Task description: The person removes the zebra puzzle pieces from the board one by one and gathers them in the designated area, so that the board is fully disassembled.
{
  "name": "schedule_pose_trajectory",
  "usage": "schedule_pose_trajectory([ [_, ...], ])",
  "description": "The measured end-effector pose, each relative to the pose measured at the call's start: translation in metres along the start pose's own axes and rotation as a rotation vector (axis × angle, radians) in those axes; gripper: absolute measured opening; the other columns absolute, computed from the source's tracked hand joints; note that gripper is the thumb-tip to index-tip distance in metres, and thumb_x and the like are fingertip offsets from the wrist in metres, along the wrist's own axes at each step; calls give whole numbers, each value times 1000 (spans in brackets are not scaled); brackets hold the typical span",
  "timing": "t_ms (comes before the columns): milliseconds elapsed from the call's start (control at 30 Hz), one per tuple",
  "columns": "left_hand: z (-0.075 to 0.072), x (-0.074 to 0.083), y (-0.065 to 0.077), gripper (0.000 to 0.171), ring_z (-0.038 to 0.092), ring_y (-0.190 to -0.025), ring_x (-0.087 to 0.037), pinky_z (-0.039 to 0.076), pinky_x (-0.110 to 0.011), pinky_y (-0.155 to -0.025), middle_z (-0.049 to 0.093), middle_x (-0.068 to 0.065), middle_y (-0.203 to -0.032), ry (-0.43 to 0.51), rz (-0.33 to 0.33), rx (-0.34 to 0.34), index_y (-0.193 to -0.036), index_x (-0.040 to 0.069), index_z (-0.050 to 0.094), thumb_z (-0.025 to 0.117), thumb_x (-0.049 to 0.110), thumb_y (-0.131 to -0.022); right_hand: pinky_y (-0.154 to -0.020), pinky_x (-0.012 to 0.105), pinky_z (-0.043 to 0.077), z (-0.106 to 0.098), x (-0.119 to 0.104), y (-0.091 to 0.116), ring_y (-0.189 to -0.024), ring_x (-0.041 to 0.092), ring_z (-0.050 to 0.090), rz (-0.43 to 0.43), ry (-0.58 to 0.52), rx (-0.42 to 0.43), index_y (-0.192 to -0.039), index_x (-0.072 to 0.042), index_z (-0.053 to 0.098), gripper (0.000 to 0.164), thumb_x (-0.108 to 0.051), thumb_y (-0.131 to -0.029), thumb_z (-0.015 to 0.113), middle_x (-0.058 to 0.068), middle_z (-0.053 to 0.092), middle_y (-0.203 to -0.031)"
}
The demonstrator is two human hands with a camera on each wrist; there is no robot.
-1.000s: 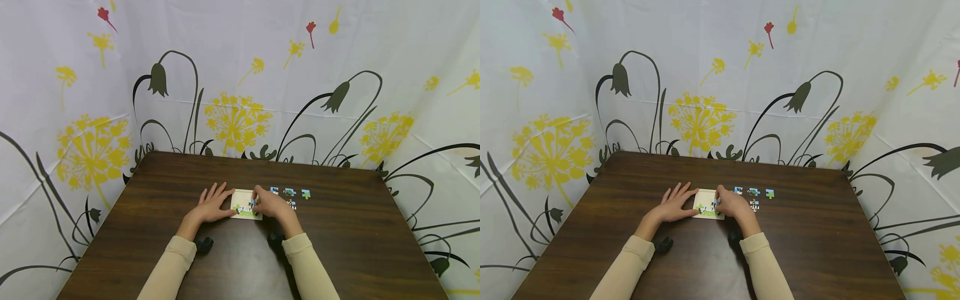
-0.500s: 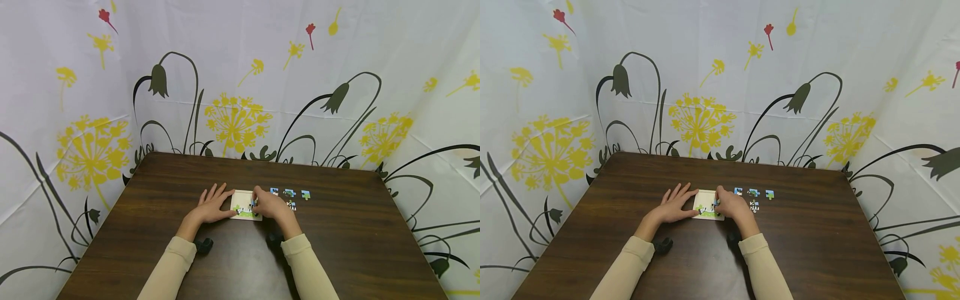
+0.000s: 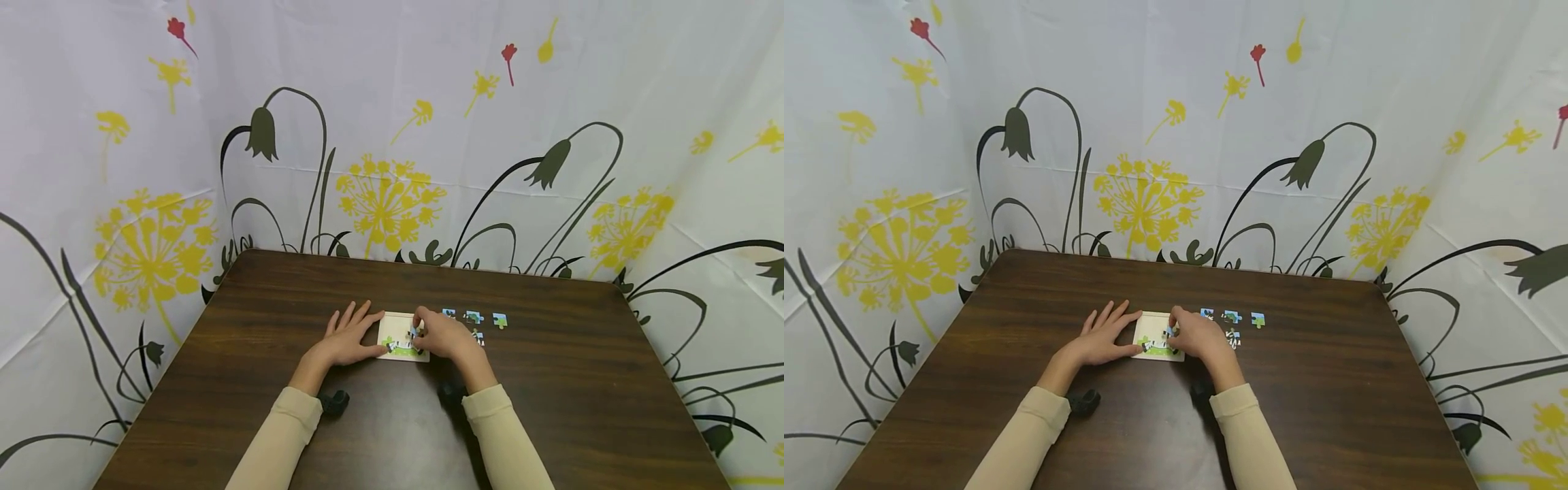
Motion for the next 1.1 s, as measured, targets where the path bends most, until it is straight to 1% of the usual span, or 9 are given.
schedule_pose_trajectory([
  [100,1,0,0,89,-9,-170,-38,-12,-66,-131,5,-7,-184,2,-3,-5,-172,31,31,69,63,-98,-59,33,42,-3,0,2,-66,18,54,-28,-26,26,-114,-17,63,25,-27,-97,80,2,61,-82],
  [200,2,1,0,89,-9,-170,-38,-11,-66,-131,6,-8,-184,2,-2,-9,-172,30,32,70,61,-98,-63,35,45,-8,1,6,-74,18,55,-52,-20,63,-113,-17,63,26,-29,-97,80,3,61,-94],
  [367,1,4,1,90,-8,-170,-39,-10,-66,-131,6,-8,-184,5,2,-11,-172,29,32,70,60,-97,-78,41,54,-16,7,16,-91,20,59,-58,-8,119,-114,-18,64,26,-31,-98,80,5,63,-111],
  [467,1,6,2,91,-7,-169,-40,-10,-67,-131,7,-9,-183,7,8,-8,-172,28,33,71,59,-95,-83,42,56,-18,13,21,-92,19,62,-52,-21,125,-114,-17,65,26,-31,-98,80,3,67,-110],
  [600,2,4,2,95,-8,-170,-38,-10,-66,-131,6,-7,-184,0,7,-10,-172,30,31,74,61,-93,-84,41,57,-20,21,29,-90,17,63,-69,-46,121,-114,-15,66,24,-28,-98,79,2,70,-106],
  [767,1,1,1,100,-8,-170,-37,-9,-65,-132,6,-6,-184,-15,6,2,-172,32,30,76,65,-90,-94,45,57,-29,30,41,-108,22,68,-103,-62,158,-116,-14,66,23,-20,-98,78,5,69,-117],
  [867,-1,2,2,101,-8,-170,-38,-9,-66,-132,6,-7,-184,-8,5,5,-172,30,31,77,64,-89,-98,48,58,-34,38,48,-118,26,69,-87,-59,181,-118,-15,66,23,-20,-98,77,6,68,-124],
  [967,-2,3,3,101,-8,-169,-40,-10,-67,-131,7,-9,-184,3,4,2,-172,28,32,78,62,-89,-101,51,58,-40,49,56,-123,29,69,-70,-72,176,-121,-14,66,24,-18,-99,75,8,67,-128],
  [1100,-3,5,4,101,-7,-169,-41,-10,-67,-131,8,-11,-183,8,11,6,-171,27,33,78,63,-88,-100,54,57,-51,68,66,-117,31,68,-33,-79,137,-123,-10,66,26,-17,-99,75,13,69,-126],
])
Point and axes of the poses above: each hand's wrist, its own y-axis away from the middle knuckle, its own z-axis out of the palm, x = y × z, the point moved 8 cm from there along -y, towards the middle knuckle
